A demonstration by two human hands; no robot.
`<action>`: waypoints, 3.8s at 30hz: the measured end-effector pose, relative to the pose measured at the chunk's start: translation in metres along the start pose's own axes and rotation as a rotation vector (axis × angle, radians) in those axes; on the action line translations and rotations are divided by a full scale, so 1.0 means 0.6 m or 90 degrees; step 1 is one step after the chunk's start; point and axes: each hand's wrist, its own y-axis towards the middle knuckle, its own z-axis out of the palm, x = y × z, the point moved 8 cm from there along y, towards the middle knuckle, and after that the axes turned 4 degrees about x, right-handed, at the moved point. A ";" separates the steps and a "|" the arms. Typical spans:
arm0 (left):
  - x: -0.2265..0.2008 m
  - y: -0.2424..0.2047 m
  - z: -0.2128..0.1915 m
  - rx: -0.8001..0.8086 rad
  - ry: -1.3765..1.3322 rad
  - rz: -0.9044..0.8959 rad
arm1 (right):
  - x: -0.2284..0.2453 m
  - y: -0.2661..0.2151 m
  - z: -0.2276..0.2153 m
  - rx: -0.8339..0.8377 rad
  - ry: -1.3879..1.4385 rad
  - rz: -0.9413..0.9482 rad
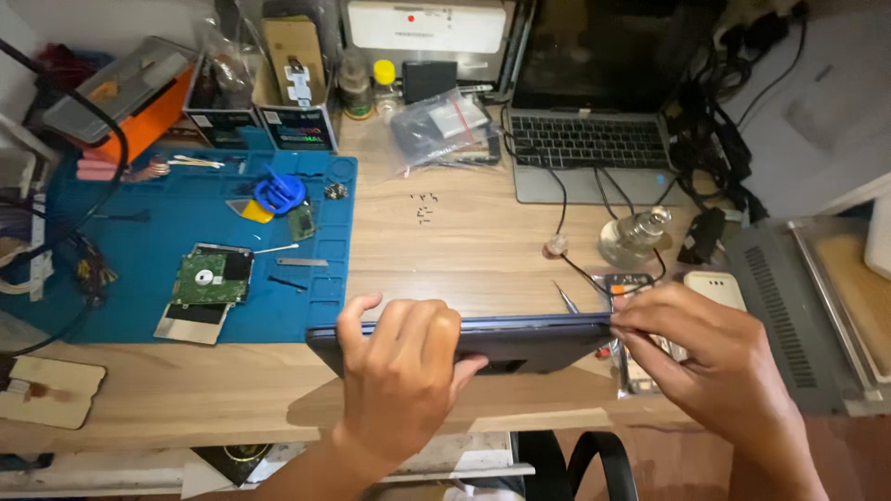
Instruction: The person removes screws from the back cover of a laptop using a screwdriver. They then pry open the back cover with a plastic tool and lift it off, revealing the internal components. Finally, they use the screwdriver to unscrew components inside the laptop.
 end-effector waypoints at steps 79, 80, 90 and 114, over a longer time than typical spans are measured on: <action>0.135 0.006 0.280 0.723 -0.218 -0.325 | -0.121 -0.171 0.233 -0.235 0.279 0.527; 0.138 0.001 0.289 0.736 -0.218 -0.335 | -0.121 -0.171 0.239 -0.231 0.262 0.524; 0.138 0.003 0.309 0.753 -0.236 -0.309 | -0.095 -0.155 0.246 -0.274 0.117 0.446; 0.147 0.004 0.308 0.682 -0.218 -0.195 | -0.068 -0.096 0.214 -0.204 -0.169 0.168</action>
